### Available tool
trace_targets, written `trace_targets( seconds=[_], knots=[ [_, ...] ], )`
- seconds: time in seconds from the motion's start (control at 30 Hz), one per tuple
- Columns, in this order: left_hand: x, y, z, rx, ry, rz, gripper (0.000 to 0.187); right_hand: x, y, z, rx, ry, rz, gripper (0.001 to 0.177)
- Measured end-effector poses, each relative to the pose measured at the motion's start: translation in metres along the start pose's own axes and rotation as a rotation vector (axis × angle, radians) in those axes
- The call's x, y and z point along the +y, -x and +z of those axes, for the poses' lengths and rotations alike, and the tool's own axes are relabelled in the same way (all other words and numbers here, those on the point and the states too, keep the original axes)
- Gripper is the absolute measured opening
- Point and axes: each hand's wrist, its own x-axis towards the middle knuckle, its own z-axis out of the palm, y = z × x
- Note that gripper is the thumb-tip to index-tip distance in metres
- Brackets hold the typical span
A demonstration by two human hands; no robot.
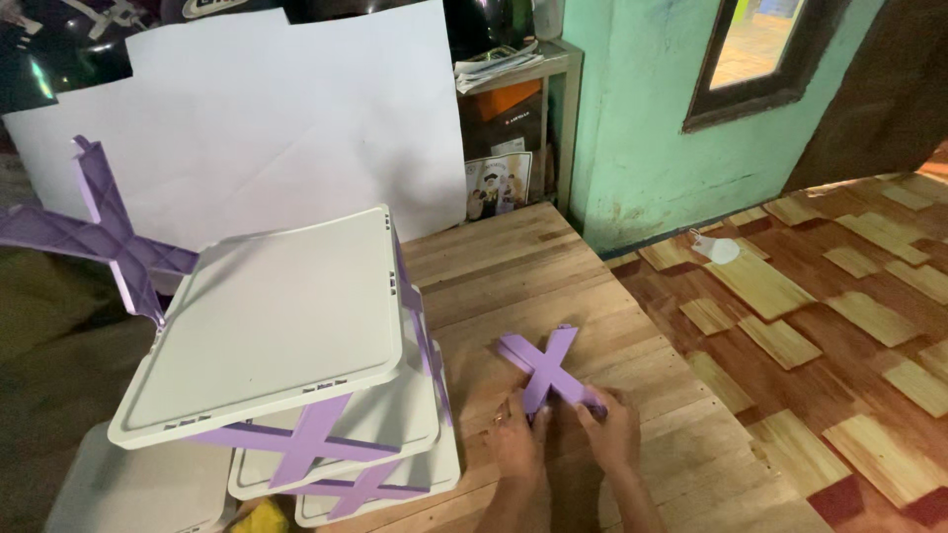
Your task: The person assembles a multi-tier plastic shelving unit by inserting purple X-shaped supports between white trays. They repeatedly attach and detach supports and trays, then wipe a tray with a yellow cloth before continuing assembly.
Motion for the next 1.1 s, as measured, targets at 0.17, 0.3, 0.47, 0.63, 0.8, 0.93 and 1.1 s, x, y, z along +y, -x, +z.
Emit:
trace_targets(
  seconds=[0.17,0.3,0.47,0.63,0.8,0.93,1.1],
  knots=[
    [0.009,0.003,-0.016,-0.045,-0.003,0.01,0.063,0.007,0.003,0.002,0.044,0.153,-0.089,0.041],
    [0.016,0.003,-0.025,-0.139,-0.04,-0.089,0.072,0.012,0.002,0.006,0.084,0.242,-0.11,0.05],
    [0.017,0.006,-0.042,0.076,0.133,0.137,0.063,0.019,-0.001,0.008,0.104,0.153,-0.099,0.054],
    [0.035,0.02,-0.093,0.051,0.32,0.165,0.056,-0.007,-0.003,-0.003,0.214,0.22,-0.294,0.045],
    [0.058,0.041,-0.186,0.181,0.367,0.308,0.047,-0.078,0.015,-0.019,0.165,0.085,-0.33,0.036],
    [0.073,0.056,-0.275,0.156,0.506,0.353,0.024,-0.149,0.031,-0.031,0.074,0.048,-0.4,0.036],
    [0.066,0.057,-0.37,0.429,0.434,0.543,0.018,-0.232,0.079,-0.043,0.051,-0.016,-0.565,0.03]
  ],
)
